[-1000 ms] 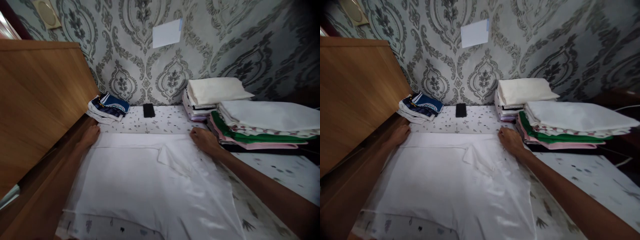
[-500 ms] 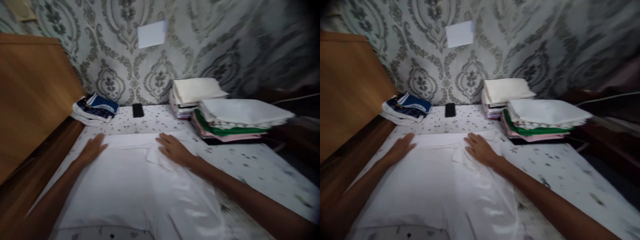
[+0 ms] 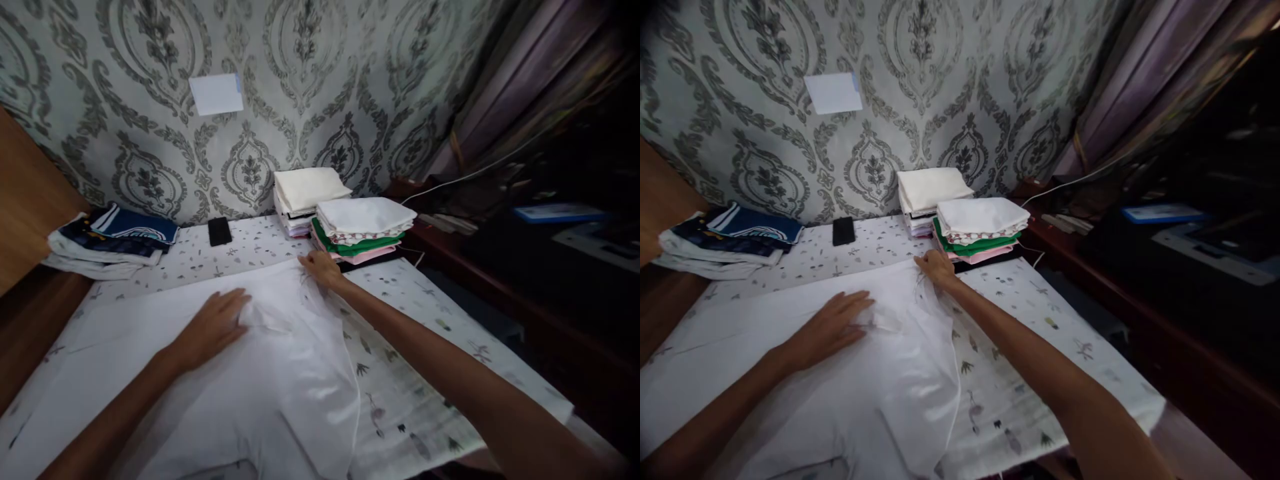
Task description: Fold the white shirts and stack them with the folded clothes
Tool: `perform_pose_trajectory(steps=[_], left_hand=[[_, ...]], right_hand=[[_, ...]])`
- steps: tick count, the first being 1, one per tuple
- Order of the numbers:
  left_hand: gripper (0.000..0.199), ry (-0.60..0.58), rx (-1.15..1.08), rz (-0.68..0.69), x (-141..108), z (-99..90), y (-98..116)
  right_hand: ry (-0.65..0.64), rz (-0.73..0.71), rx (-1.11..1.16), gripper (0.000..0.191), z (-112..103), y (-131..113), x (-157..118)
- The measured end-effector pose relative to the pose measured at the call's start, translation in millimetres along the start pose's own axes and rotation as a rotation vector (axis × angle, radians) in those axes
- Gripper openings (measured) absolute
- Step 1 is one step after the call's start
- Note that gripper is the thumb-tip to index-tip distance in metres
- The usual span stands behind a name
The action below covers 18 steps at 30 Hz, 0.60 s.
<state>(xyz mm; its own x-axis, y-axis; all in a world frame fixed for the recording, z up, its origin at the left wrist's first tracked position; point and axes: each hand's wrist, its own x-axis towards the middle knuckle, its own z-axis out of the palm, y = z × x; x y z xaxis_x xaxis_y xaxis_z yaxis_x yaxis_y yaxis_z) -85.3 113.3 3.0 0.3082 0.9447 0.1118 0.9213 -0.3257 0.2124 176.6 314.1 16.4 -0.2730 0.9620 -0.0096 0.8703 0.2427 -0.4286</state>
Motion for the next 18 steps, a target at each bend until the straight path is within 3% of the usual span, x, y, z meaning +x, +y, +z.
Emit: perform_pose_trajectory(steps=[4,9,14,18], left_hand=[[0.049,-0.078,-0.049,0.194,27,16.2,44],[0.040,-0.021,-0.064,0.217,25,24.9,55],[0.044,0.049,-0.080,0.081,11,7.3,43],[0.035,0.043,-0.110,-0.130,6,-7.9,34]], right_hand=[[0.014,0.007,-0.002,0.014,5,-3,9],[0.065,-0.038,-0.019,0.016,13,0,11],[0.126,-0.104,-0.012,0.028,13,-2,0],[0.163,-0.450,0.102,0.025,16,-15,-32]])
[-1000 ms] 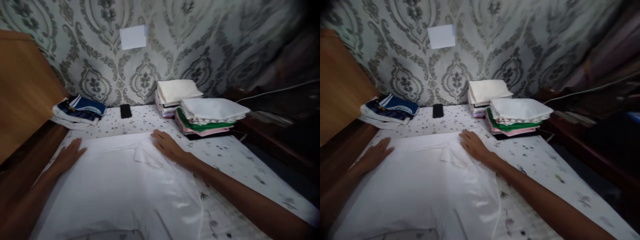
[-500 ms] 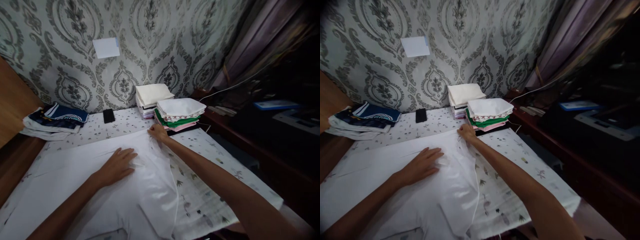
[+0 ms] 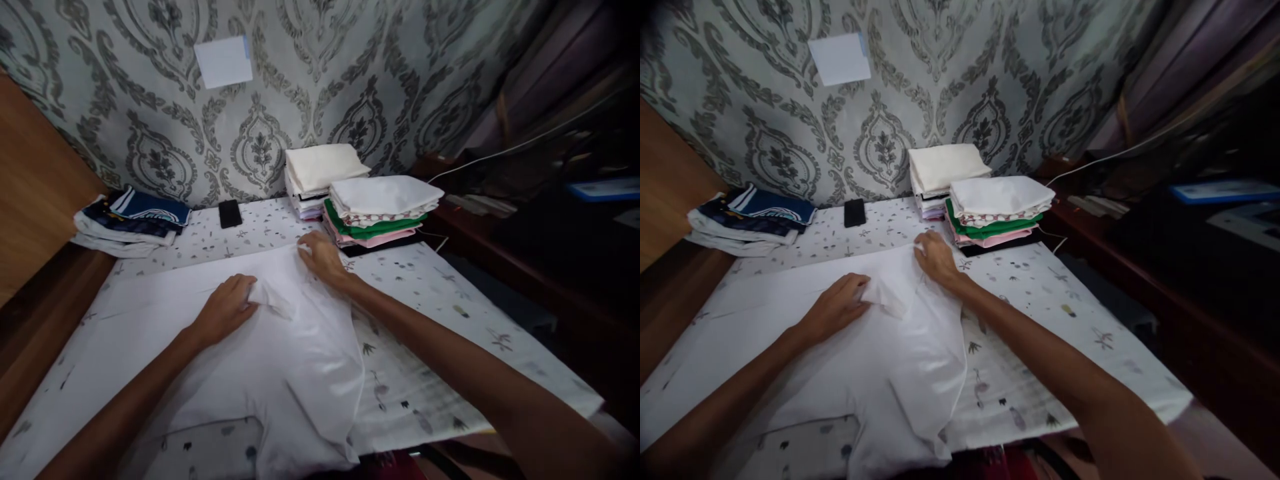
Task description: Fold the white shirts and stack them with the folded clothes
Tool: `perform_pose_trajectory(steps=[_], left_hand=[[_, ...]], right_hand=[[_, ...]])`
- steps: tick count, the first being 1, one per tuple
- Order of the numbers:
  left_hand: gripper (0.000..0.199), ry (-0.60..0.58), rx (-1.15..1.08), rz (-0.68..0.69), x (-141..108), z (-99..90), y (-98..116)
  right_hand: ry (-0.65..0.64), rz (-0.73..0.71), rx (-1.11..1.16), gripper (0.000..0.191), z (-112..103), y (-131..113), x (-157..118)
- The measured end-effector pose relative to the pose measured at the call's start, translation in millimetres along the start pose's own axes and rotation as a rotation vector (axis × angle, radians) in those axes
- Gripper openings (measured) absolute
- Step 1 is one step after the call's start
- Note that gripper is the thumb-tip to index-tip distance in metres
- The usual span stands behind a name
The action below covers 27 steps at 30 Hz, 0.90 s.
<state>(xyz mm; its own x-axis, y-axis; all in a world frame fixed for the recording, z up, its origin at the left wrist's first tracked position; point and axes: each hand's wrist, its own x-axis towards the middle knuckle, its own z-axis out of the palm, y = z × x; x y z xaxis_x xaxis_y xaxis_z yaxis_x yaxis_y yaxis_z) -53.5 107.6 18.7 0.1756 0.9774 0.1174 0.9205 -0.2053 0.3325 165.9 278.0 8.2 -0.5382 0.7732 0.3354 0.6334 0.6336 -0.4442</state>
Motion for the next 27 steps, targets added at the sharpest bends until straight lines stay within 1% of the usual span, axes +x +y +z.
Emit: perform_pose_trajectory(steps=[1,3,5,6,8,10,12,15,17,18,19,20,22,24,27], left_hand=[[0.029,-0.003,0.006,-0.017,0,-1.3,-1],[0.018,-0.008,0.043,0.008,1,-0.6,-3],[0.013,-0.006,0.099,0.058,3,1.6,-5],[0.015,-0.002,0.130,0.074,3,2.2,-6],[0.018,0.006,0.190,0.073,4,0.7,-9],[0.020,0.011,0.234,0.048,4,-4.8,-11],[0.019,-0.014,0.256,0.035,3,-12.7,-11],[0.018,-0.084,0.287,0.043,3,-23.1,-8],[0.021,-0.074,0.282,0.046,3,-25.1,-5],[0.025,-0.053,0.260,0.050,3,-23.9,-3],[0.030,-0.035,0.232,0.062,3,-21.4,-3],[0.036,-0.033,0.205,0.081,2,-17.5,-4],[0.046,-0.083,0.186,0.122,0,-7.4,-7],[0.055,-0.153,0.214,0.141,-4,2.9,-14],[0.064,-0.195,0.269,0.128,-11,12.1,-24]], right_hand=[[-0.042,-0.113,0.067,0.022,1,-9,-9],[-0.163,-0.302,0.182,0.018,5,-25,-26],[-0.261,-0.417,0.233,0.020,8,-36,-41],[-0.289,-0.442,0.242,0.021,9,-38,-46],[-0.307,-0.442,0.260,0.022,12,-38,-52],[-0.296,-0.419,0.298,0.022,15,-33,-53],[-0.286,-0.404,0.328,0.019,18,-27,-52],[-0.285,-0.414,0.330,0.018,21,-22,-50],[-0.282,-0.419,0.310,0.012,22,-22,-51],[-0.280,-0.420,0.291,0.007,21,-22,-52],[-0.279,-0.421,0.265,0.009,20,-22,-52],[-0.280,-0.423,0.231,0.017,19,-21,-53],[-0.289,-0.429,0.155,0.032,14,-18,-55],[-0.307,-0.429,0.082,0.042,9,-14,-57],[-0.333,-0.399,0.000,0.049,-1,-5,-61]])
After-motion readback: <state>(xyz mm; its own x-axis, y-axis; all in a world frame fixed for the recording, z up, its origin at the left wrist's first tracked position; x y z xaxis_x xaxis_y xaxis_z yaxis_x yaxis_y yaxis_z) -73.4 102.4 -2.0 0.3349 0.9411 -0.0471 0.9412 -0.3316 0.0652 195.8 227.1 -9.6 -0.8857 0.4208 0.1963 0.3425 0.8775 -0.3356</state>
